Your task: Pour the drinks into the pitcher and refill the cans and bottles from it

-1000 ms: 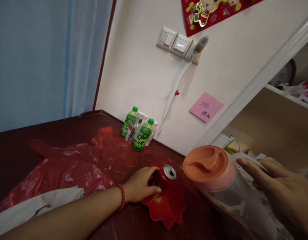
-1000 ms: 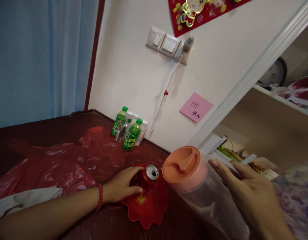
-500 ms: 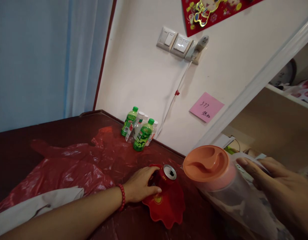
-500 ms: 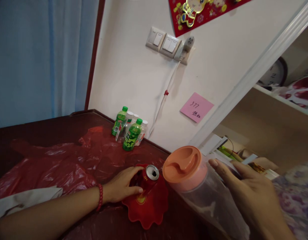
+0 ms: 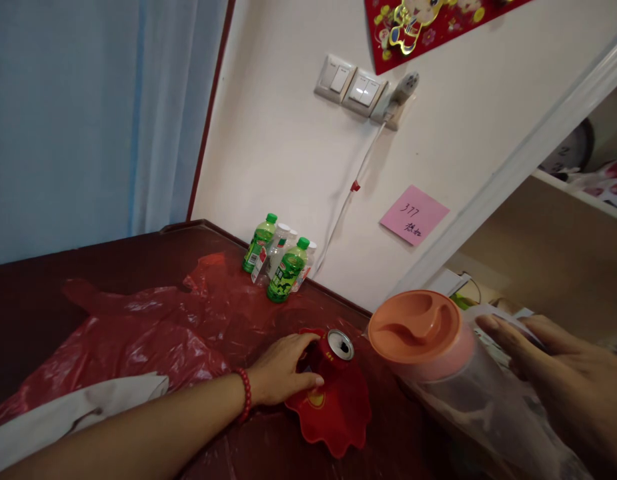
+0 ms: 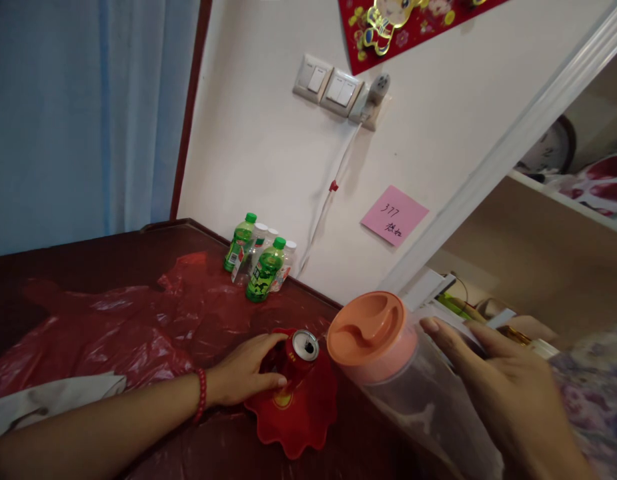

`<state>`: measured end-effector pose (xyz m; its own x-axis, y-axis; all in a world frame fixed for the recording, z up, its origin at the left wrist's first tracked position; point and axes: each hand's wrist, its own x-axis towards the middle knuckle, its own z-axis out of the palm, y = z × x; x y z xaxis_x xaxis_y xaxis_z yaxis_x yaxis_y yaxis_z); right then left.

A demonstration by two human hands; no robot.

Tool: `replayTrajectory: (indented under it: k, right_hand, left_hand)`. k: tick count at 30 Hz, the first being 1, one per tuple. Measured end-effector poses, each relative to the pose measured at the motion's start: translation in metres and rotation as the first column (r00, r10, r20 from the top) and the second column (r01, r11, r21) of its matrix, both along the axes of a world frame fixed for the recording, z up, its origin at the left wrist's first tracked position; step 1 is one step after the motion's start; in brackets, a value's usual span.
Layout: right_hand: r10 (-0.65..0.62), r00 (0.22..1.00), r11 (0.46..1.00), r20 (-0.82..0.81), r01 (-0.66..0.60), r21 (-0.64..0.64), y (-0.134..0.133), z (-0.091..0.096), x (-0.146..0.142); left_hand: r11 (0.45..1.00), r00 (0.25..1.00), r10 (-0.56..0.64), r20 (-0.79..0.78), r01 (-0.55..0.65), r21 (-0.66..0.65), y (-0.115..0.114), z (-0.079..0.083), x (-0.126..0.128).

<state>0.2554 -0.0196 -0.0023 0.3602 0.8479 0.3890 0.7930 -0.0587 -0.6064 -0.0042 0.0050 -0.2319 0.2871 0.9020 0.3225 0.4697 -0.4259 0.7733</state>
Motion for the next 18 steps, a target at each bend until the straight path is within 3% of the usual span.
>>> replayTrajectory:
  k: [18]
  right_hand:
    - [0.01,1.0,1.0,0.003,-0.01,0.011,0.0013,-0.0016,0.0031]
  left_hand:
    - [1.0,1.0,0.007,-0.015,-0.007,-0.001,0.0013,-0.0014,0.0003]
